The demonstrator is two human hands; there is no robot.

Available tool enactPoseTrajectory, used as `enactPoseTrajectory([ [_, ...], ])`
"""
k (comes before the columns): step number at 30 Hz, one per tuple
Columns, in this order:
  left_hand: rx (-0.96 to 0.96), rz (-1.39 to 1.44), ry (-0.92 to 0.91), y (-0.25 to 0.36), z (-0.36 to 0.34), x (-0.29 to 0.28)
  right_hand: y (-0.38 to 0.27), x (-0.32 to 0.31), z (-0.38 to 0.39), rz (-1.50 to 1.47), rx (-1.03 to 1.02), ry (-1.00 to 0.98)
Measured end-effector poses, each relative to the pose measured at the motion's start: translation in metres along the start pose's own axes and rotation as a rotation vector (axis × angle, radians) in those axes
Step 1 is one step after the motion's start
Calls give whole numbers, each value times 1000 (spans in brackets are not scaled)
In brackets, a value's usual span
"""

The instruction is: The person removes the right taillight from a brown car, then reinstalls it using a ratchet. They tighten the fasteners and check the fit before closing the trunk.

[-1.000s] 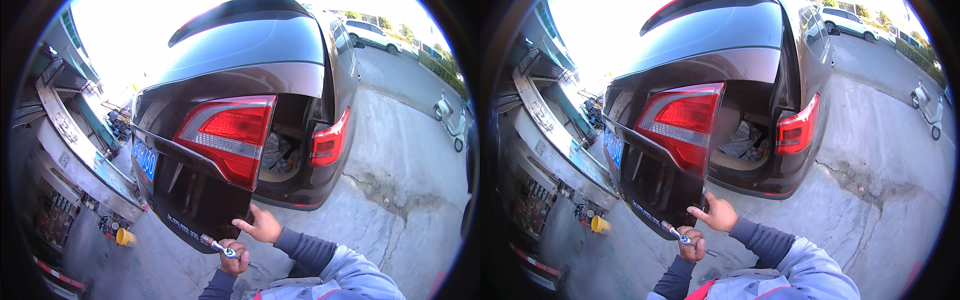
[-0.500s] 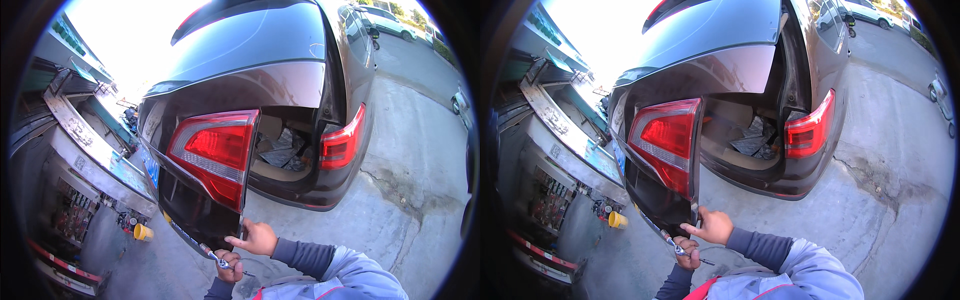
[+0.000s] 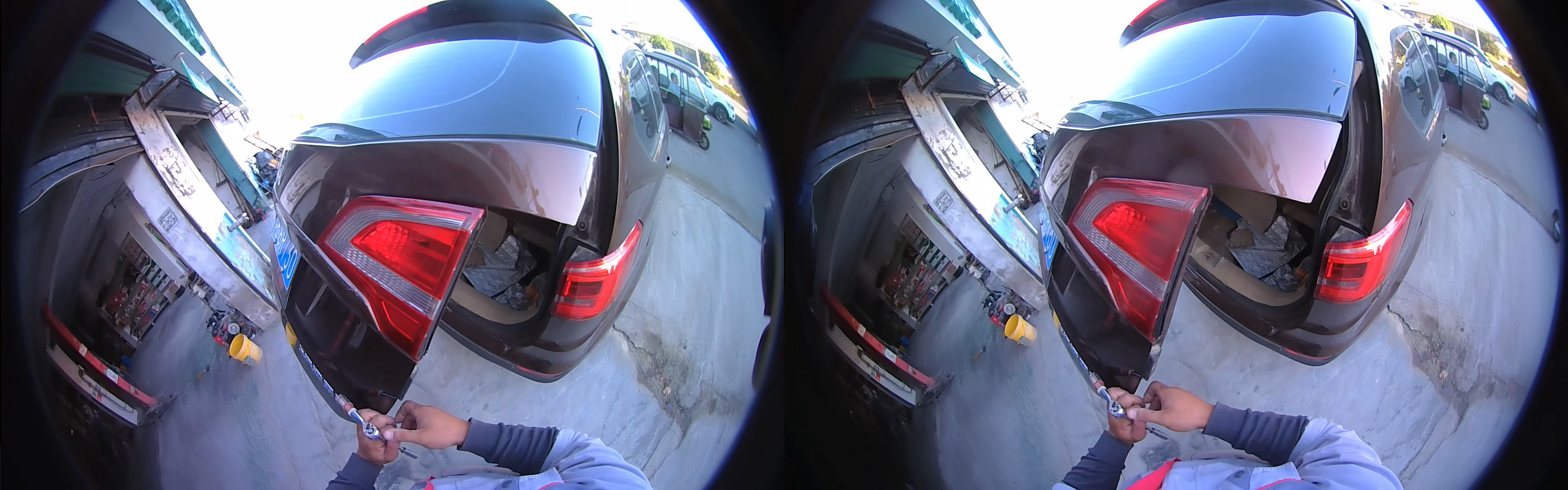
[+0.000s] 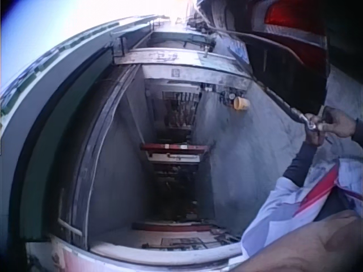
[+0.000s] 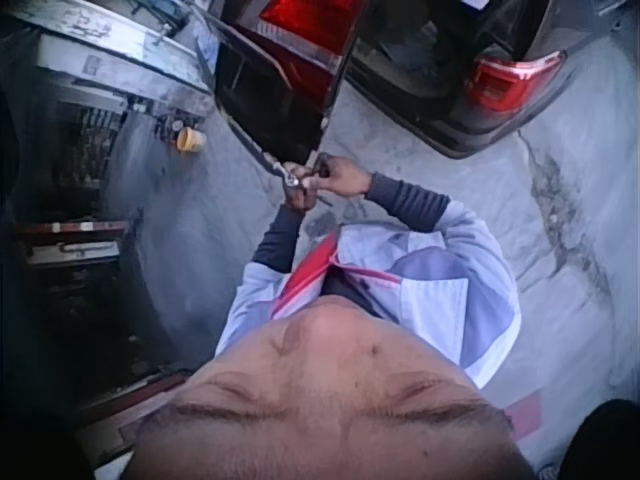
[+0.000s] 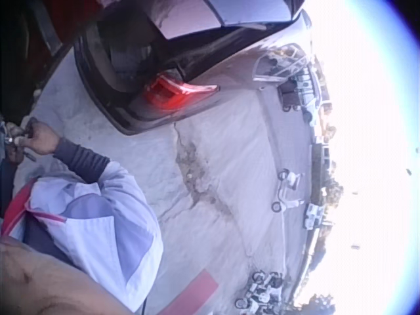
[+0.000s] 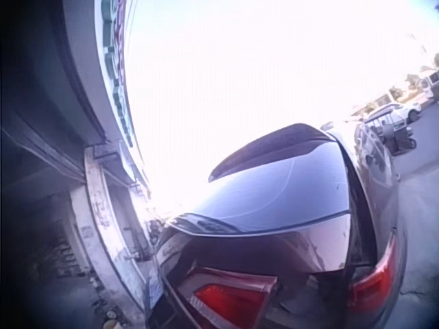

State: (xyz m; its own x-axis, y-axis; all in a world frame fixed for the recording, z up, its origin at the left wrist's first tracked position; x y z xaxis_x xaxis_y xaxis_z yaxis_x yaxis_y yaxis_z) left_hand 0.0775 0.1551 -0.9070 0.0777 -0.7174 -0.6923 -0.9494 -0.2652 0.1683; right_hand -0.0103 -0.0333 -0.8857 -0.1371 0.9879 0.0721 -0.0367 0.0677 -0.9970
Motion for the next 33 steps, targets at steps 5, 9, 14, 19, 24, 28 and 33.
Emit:
enactPoseTrajectory([
  [5,29,-12,-24,-2,0,-1,-1,-4,6,78,33,-67],
  [9,28,-48,-34,1,-3,-1,3,-2,9,107,-10,-118],
  [14,22,-38,-17,-1,-2,1,18,17,10,-173,144,-376],
  [19,16,-8,-32,-9,7,4,23,22,12,-44,4,-228],
  [24,-104,35,-46,-6,7,5,23,17,23,21,-102,-147],
  [28,37,-28,-57,-1,-5,-2,38,9,33,-61,-181,-95],
  [33,58,-52,-46,3,-14,-5,86,-23,54,-45,-181,-82],
])
Point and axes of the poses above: each hand's wrist, its own z-axis away from the middle knuckle, its own x-axis out of the palm, y = z × x, the point moved 1 cm from there along -z, towards the middle knuckle, and after that the axes turned 15 degrees about -z, right-handed, at the moved point
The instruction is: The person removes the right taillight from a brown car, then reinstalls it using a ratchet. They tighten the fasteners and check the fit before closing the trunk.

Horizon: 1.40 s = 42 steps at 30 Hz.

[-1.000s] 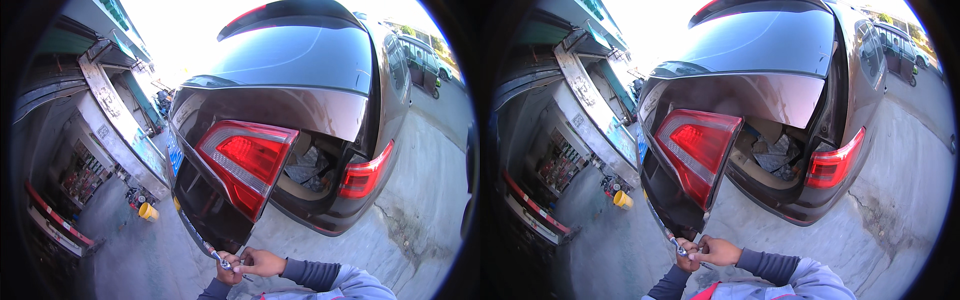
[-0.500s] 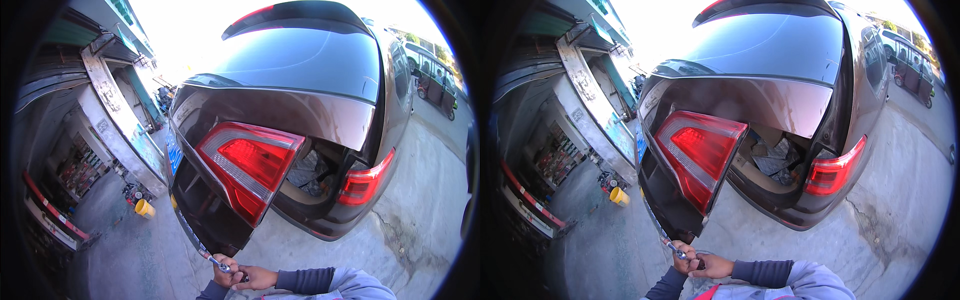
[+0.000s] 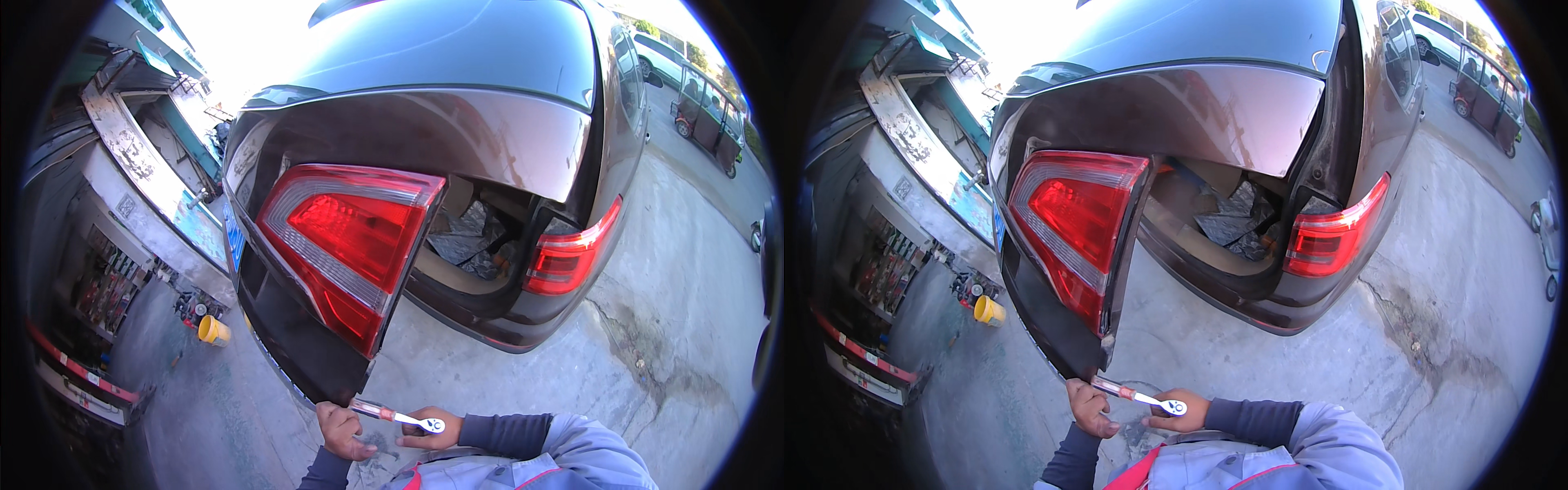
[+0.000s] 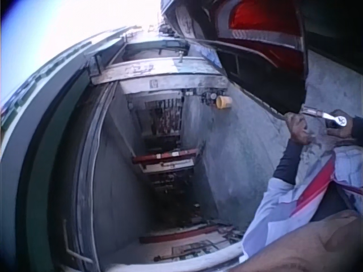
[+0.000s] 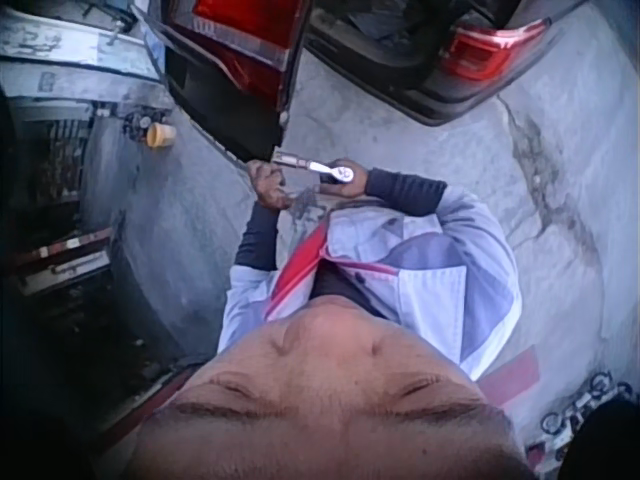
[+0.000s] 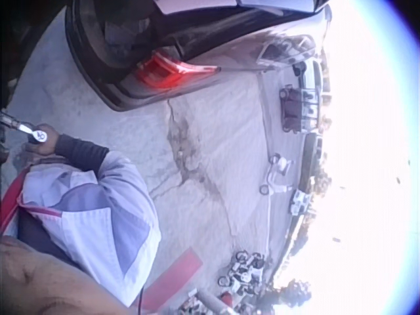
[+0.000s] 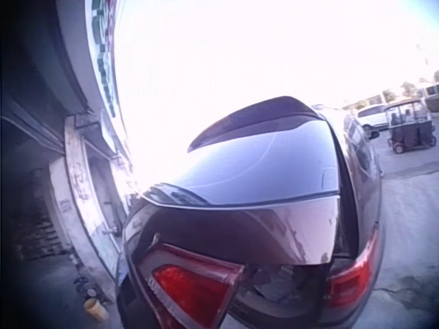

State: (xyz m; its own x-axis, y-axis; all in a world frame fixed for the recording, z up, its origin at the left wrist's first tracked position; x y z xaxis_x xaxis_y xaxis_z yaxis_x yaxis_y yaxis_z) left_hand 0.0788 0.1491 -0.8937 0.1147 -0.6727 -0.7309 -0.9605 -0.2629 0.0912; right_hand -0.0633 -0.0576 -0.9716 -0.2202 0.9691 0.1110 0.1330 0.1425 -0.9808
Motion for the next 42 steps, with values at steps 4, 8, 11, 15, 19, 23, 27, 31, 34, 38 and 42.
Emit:
enactPoseTrajectory([
  [4,-1,8,-7,-1,1,0,45,-42,46,186,56,72],
  [8,-2,-7,9,-2,4,1,99,-70,110,293,470,226],
  [11,-14,-19,6,-1,5,2,145,-81,145,528,694,90],
  [15,-26,-34,4,0,5,3,187,-114,140,554,1069,15],
  [19,-34,-56,3,2,5,3,158,-207,54,313,1212,87],
  [23,-69,-52,0,5,4,2,61,-297,-68,389,326,845],
  [27,-76,-60,-11,7,3,0,-6,-302,-133,412,-351,977],
  [31,-74,-63,5,7,2,1,46,-236,-108,215,-175,713],
  [34,-62,-69,3,5,3,0,139,-166,-53,478,469,389],
  [38,-46,-74,-14,3,4,-1,222,-96,14,365,662,34],
  [42,-31,-75,-16,2,4,-1,213,-89,27,319,591,110],
])
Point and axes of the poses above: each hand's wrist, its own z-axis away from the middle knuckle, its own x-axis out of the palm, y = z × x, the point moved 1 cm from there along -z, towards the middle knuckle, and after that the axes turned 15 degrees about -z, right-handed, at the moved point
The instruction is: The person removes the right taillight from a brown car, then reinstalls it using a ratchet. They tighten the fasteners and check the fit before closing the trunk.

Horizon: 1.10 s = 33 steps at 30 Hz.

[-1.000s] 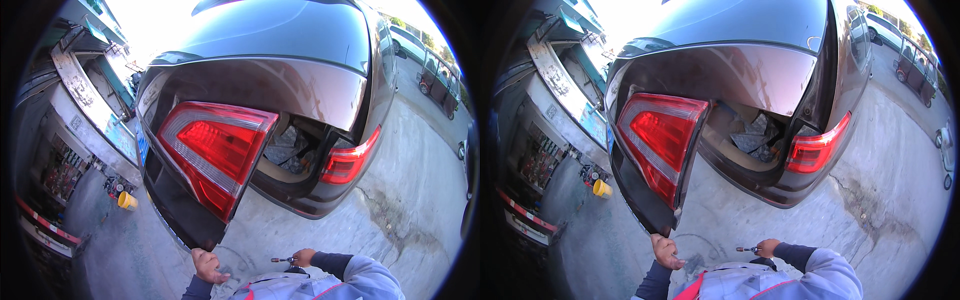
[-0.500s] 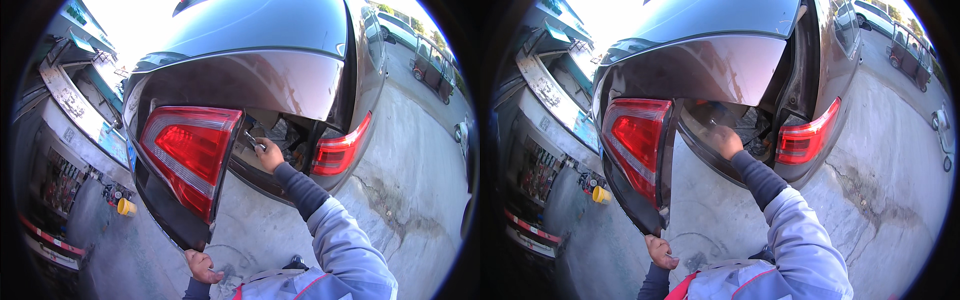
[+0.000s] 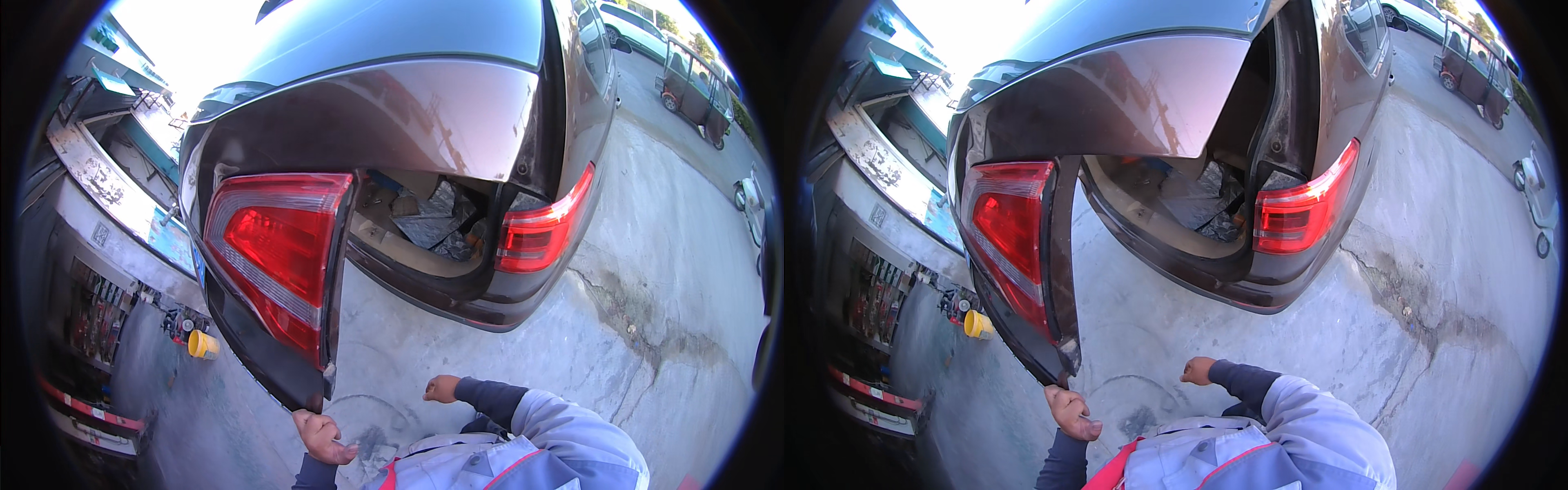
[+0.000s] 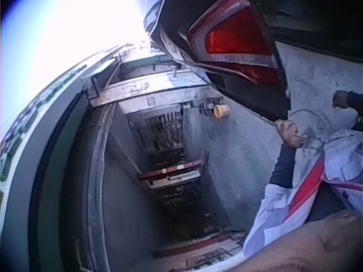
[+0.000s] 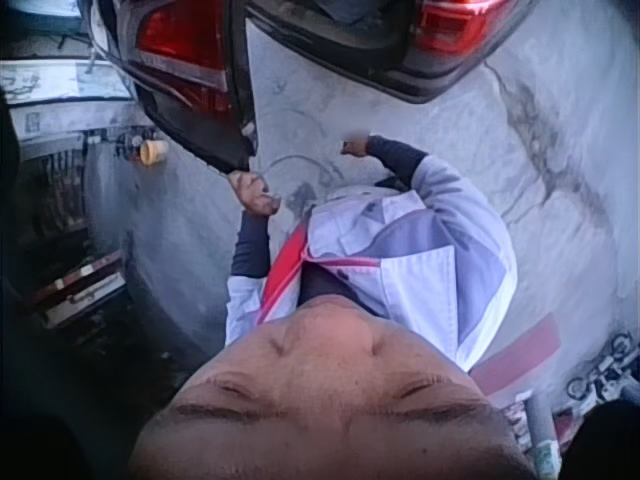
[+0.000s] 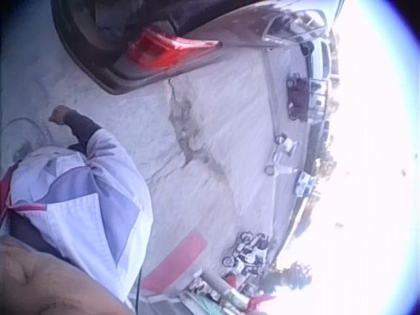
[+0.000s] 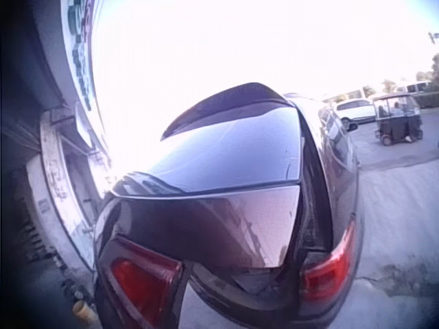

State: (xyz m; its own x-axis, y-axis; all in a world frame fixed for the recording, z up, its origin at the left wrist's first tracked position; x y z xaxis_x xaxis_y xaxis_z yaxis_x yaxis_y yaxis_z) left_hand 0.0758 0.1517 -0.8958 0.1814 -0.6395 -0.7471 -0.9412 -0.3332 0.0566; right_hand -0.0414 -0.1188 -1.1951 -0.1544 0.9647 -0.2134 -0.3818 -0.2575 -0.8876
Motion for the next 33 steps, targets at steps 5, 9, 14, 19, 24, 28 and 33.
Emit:
enactPoseTrajectory([
  [5,-13,10,2,1,-1,-1,-61,-50,12,-116,-43,223],
  [9,-12,8,11,1,-2,-2,-127,-65,29,-242,-150,207],
  [14,103,27,73,-8,2,1,-231,-49,61,-370,-492,-60],
  [19,34,50,28,-16,11,7,-300,-29,97,-109,-761,18],
  [24,-41,20,-68,-9,9,15,-339,-9,122,-174,-856,-149],
  [28,-61,114,-38,2,1,37,-364,8,113,-7,-1157,-273],
  [33,-71,224,-16,11,-1,56,-366,36,97,13,-1361,127],
])
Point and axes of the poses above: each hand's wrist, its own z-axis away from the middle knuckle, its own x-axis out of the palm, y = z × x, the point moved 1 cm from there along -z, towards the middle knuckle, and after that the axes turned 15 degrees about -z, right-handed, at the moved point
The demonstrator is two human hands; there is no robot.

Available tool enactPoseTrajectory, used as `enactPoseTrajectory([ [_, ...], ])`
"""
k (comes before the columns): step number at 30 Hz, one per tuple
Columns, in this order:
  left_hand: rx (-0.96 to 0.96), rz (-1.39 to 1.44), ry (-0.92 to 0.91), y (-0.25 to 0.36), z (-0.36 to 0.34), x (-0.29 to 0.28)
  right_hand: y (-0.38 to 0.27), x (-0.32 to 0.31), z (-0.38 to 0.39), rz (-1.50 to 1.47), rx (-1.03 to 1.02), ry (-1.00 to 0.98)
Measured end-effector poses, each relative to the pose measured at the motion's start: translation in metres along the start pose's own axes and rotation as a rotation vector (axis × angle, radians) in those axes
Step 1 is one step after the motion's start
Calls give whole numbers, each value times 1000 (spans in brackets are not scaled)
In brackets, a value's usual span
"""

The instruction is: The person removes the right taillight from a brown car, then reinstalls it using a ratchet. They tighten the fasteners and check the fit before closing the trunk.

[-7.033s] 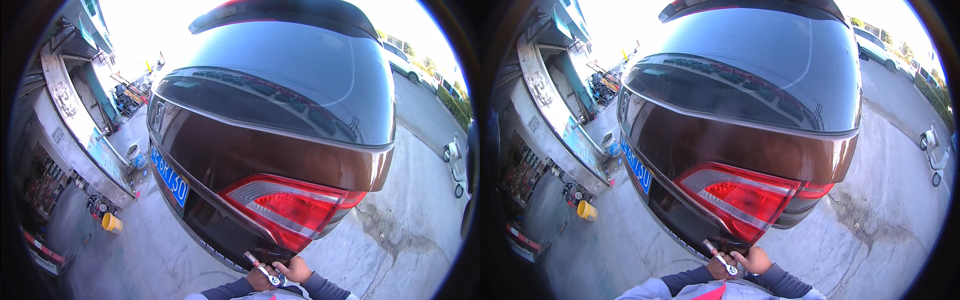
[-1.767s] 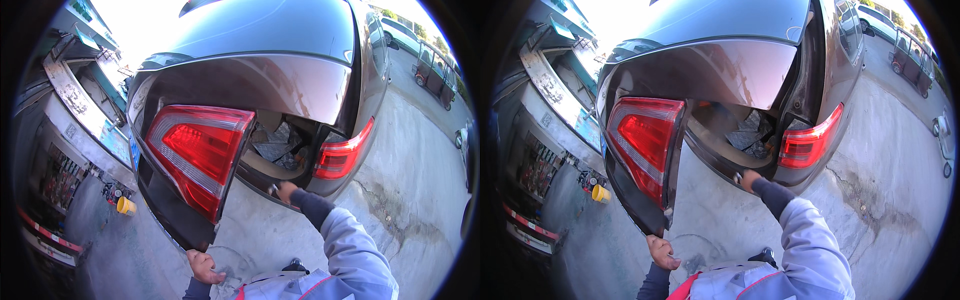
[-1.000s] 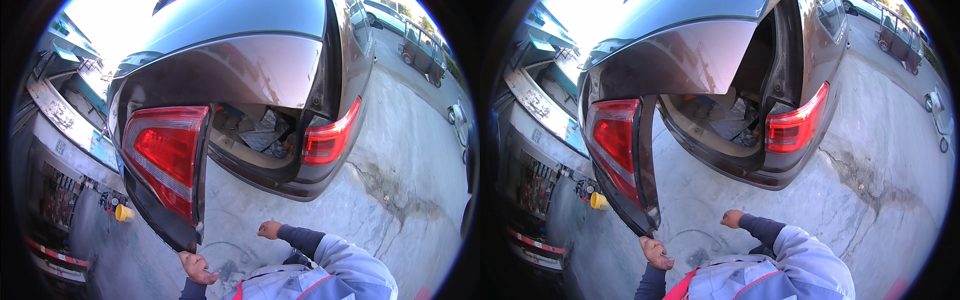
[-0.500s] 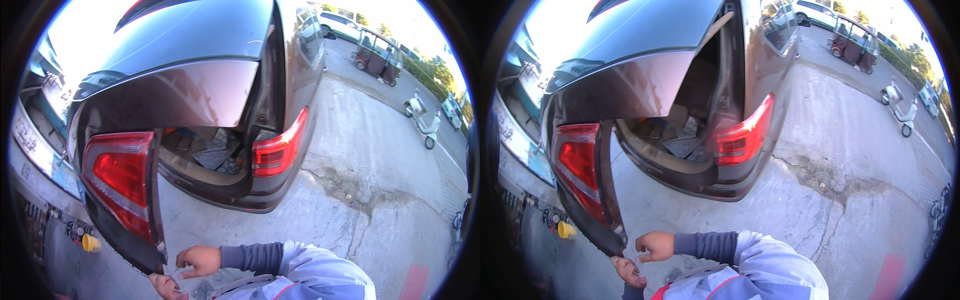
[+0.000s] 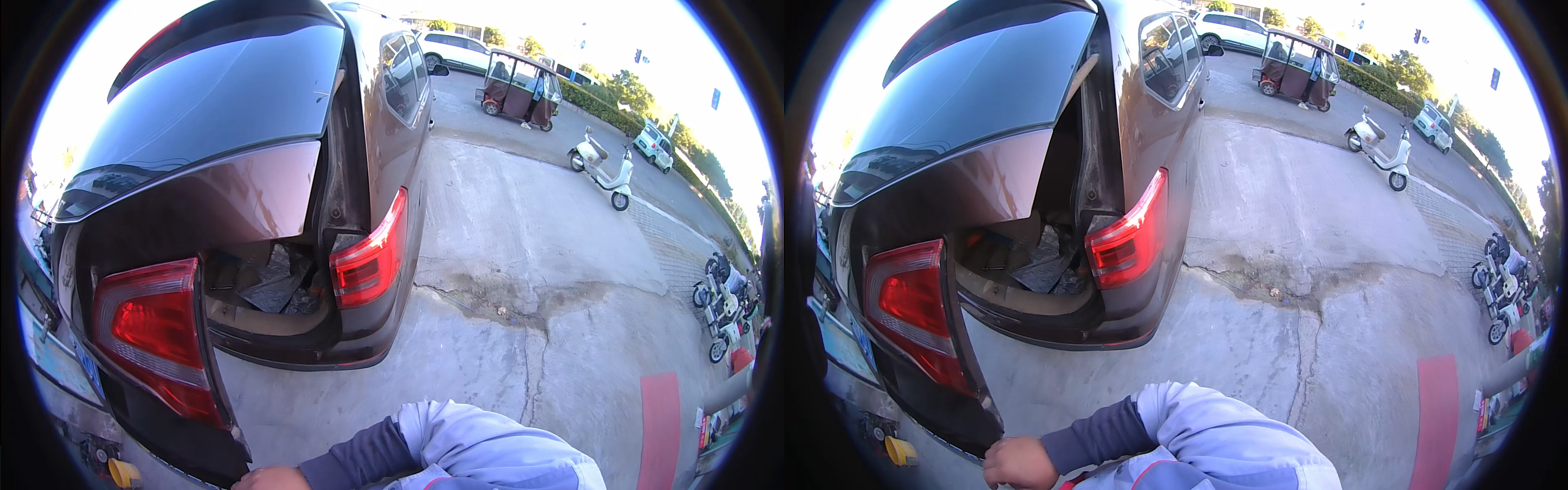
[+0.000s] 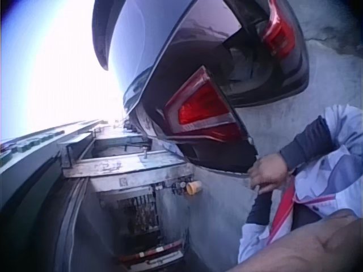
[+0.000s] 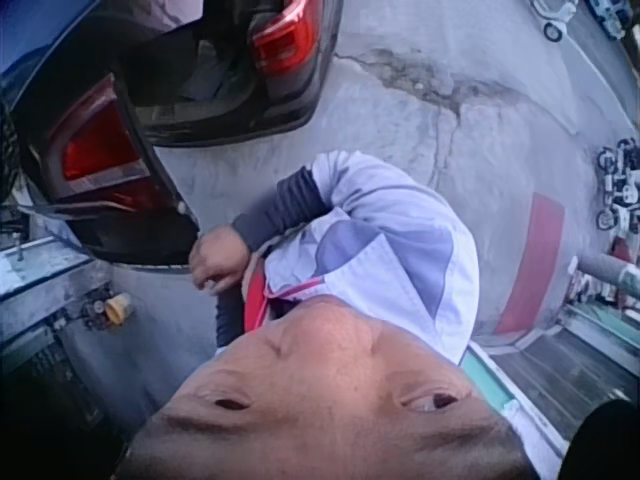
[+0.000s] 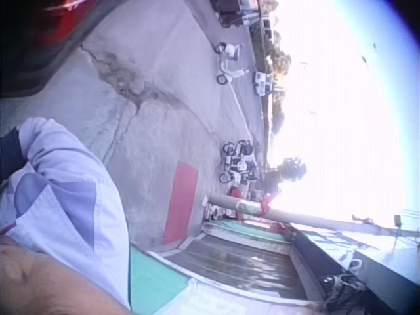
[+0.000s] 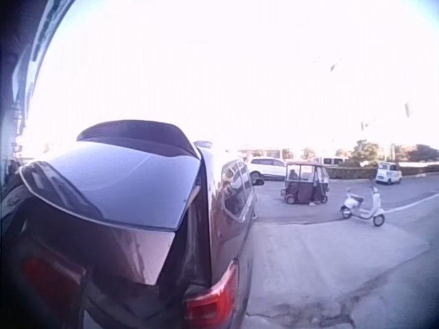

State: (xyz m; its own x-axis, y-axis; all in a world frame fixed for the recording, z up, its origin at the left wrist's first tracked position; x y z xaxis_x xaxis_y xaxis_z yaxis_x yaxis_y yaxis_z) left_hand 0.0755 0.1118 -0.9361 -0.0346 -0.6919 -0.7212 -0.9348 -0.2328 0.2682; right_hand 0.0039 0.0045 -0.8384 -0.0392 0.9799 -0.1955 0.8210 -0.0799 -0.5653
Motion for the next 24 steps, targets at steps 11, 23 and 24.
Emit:
enactPoseTrajectory([
  [11,-132,243,46,0,19,34,77,12,38,461,245,17],
  [23,-284,443,-356,-41,95,17,122,-68,126,764,863,-263],
  [24,-421,498,-379,-38,110,7,128,-83,125,773,1090,-291],
])
Point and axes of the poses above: each hand's wrist, its own z-axis away from the middle knuckle, its own x-axis out of the palm, y = z × x, the point moved 1 cm from there along -z, towards the middle knuckle, and after that the axes turned 15 degrees about -z, right-handed, at the moved point
